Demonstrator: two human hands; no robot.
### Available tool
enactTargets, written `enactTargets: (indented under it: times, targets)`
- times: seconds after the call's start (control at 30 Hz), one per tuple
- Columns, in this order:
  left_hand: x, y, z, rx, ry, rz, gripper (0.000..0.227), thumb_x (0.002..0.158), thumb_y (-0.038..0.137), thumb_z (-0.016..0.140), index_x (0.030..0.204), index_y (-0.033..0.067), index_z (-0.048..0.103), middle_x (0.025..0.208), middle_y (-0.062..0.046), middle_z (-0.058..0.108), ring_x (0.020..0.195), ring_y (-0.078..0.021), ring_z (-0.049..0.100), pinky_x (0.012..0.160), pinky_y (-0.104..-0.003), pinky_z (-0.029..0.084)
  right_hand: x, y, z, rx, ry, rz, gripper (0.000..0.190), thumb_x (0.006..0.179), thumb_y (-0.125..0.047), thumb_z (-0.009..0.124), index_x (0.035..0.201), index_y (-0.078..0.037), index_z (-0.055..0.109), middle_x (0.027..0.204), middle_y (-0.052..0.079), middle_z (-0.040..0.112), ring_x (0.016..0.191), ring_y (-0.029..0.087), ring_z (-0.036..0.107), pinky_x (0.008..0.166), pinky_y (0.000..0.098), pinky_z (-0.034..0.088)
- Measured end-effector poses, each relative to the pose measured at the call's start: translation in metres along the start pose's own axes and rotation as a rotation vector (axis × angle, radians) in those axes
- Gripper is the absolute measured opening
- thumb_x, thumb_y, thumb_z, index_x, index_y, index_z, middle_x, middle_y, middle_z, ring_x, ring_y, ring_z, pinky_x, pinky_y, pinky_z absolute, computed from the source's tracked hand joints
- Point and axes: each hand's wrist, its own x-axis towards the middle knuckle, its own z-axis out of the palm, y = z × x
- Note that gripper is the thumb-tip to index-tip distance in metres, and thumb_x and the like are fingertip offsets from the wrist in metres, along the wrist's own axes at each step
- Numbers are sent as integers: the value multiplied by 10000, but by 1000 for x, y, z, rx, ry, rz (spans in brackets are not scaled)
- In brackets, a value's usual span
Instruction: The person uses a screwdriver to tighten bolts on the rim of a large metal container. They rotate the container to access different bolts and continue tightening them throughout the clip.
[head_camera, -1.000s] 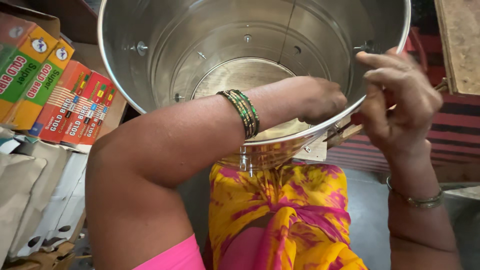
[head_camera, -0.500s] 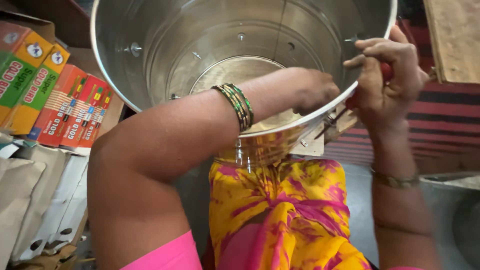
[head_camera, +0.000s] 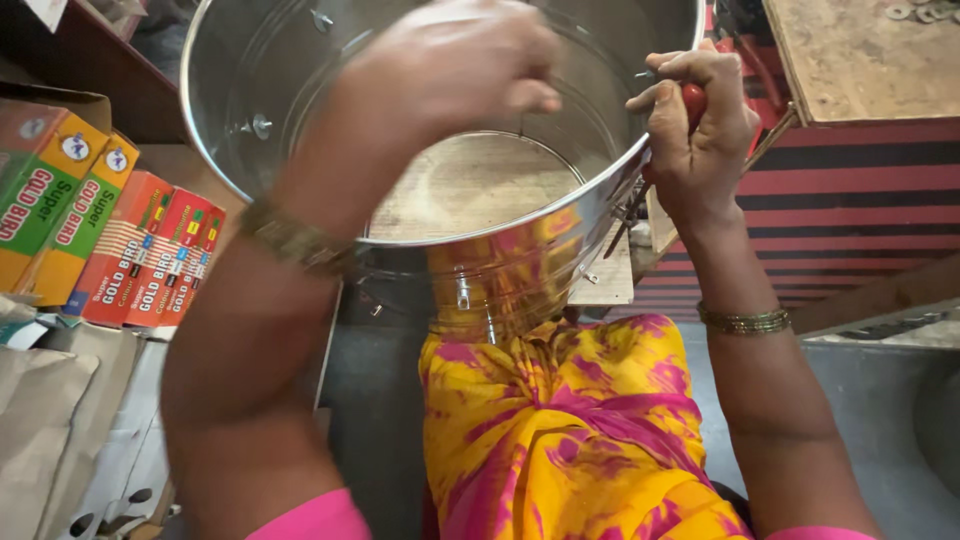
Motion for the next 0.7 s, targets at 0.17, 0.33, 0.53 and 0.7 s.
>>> enactTargets:
  times: [0.17,0.33,0.53,0.7]
  targets:
    - [-115,0,-44,-142,13,-307,467,940,516,695,1019,60,752,938,-150,744,892,-315,721,786,-428,544,4,-5,1,-44,-6,-2,60,1162,10,525,1210,44,533,1186,175,680,920,200,775,808,279,599]
    - [-202,-30,-8,-115,307,-419,546,1001,580,592,1010,47,708,956,-129,691,928,-340,672,922,-470,492,11,2,3,-86,-5,7,71,1152,-10,518,1194,18,568,1022,112,706,883,188,787,773,281,593]
    - [-217,-32,63,120,655,-348,586,955,629,611,741,91,520,761,-88,465,845,-314,506,973,-446,372,26,37,4,-97,-19,-30,79,1172,-44,519,1216,15,548,1014,110,738,934,197,806,749,269,572]
    - [-200,5,60,215,632,-296,659,834,725,758,827,96,565,837,-68,515,912,-297,514,1002,-479,353,37,60,1,-67,-29,-39,108,1176,-38,501,1264,16,534,1143,152,748,966,213,806,744,269,551]
